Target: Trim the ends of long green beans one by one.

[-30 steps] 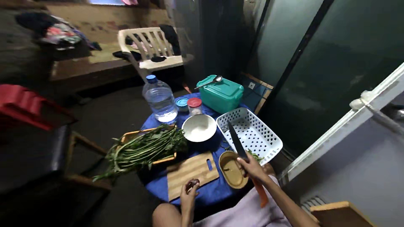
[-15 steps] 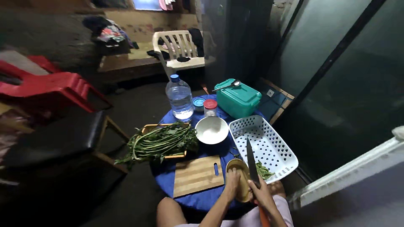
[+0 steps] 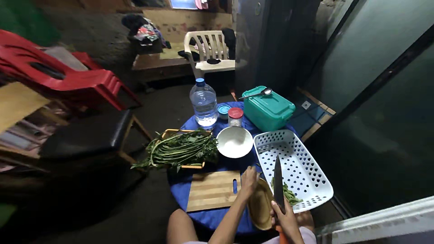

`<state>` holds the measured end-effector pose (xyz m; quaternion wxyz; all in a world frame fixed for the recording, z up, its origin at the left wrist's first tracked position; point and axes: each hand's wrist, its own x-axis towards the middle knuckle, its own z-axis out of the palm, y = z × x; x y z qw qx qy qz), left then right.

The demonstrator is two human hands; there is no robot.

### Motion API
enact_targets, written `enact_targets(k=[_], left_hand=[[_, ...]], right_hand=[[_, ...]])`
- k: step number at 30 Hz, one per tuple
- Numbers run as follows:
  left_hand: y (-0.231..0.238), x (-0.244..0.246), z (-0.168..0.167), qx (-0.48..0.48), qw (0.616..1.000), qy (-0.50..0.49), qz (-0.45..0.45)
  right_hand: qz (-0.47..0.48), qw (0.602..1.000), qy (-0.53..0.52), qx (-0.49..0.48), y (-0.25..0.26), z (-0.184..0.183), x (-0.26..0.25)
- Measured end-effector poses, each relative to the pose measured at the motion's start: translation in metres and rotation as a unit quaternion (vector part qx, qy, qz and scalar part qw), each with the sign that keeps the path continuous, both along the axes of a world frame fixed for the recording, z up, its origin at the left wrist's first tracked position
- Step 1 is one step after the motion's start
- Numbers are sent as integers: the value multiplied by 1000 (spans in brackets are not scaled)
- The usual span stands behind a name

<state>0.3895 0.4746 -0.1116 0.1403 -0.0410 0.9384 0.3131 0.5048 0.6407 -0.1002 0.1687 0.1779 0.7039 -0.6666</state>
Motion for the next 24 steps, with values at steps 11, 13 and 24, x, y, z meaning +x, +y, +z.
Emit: enact_targets(k=[11,13,24], left_hand=[[-67,105,-30,461,821,-69,330],[-82,123,-36,440,825,-50,351],[-124,154,-61,292,892,39,342]], right_hand=[[67,996,-45,-24,-23,-13,24],[88,995,-51,-23,-32,-14,28],[225,971,-74,-6,-77,-20,42]])
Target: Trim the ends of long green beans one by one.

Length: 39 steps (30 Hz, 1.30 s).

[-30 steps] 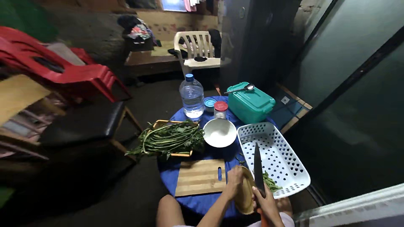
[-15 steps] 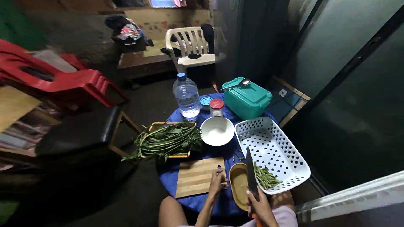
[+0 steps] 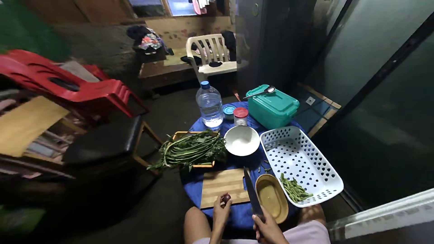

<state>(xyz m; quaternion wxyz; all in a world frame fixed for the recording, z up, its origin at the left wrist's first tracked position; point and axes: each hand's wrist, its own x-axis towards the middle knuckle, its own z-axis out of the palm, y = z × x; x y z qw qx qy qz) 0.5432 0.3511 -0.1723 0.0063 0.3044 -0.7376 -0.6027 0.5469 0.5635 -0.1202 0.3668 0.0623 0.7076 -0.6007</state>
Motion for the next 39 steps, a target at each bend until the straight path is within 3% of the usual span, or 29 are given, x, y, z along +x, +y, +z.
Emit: enact_targets(k=[10,19,28,32,39], left_hand=[[-5,-9,0,-66,998,11,-16],[-14,1,-28,-107,993,48,-26],[-21,5,-28,-42,998,26,-36],[-26,6,-30,-16,998,43,-36],[-18,3,-7,156,987,39,26]], right_hand=[[60,991,90,74,-57,-4,-38],[61,987,117,94,-70,-29,-30],[125,980,108,113,-66,-44,-18],[110,984,103,97,-63,-39,-19],[68,995,45,55,-62,-24,-23]])
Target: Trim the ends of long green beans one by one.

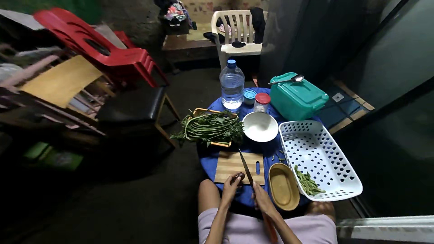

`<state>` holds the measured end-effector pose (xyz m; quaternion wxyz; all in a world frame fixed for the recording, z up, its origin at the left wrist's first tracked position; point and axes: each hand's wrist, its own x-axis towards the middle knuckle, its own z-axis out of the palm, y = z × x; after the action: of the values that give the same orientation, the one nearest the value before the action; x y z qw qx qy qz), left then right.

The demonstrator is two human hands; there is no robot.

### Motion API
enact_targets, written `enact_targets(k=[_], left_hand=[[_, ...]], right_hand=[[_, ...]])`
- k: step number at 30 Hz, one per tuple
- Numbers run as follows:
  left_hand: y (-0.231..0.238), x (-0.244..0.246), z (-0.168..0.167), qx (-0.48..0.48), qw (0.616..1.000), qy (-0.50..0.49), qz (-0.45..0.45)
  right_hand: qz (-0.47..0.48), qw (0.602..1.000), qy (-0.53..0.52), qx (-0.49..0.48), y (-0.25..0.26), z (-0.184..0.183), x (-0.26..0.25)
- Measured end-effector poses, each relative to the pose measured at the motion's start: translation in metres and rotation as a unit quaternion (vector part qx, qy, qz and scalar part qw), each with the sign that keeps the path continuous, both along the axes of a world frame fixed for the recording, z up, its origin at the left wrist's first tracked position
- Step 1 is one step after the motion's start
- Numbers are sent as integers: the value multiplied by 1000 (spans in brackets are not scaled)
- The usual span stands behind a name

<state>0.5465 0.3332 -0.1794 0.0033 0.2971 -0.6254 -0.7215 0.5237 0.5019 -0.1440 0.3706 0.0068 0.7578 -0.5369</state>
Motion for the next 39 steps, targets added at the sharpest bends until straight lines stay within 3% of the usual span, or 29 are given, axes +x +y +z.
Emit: enact_targets(k=[3,7,11,17,28,39], left_hand=[[0,-3,-7,-52,998,18,-4],[-2,-5,-11,-191,981,8,-32],[3,-7,-7,-272,962,18,-24],[-4,-10,-14,-237,971,0,-13],[-14,-7,-22,-129,992,13,7],[-16,-13,-27,-139,990,24,11]], right_hand=[[17,1000,-1,20,0,5,-1],[40,997,-14,60,1,3,-2],[40,997,-51,32,4,-1,-3],[52,990,-129,12,7,-10,1],[81,994,-42,57,13,-22,21],[95,992,30,84,10,-32,24]])
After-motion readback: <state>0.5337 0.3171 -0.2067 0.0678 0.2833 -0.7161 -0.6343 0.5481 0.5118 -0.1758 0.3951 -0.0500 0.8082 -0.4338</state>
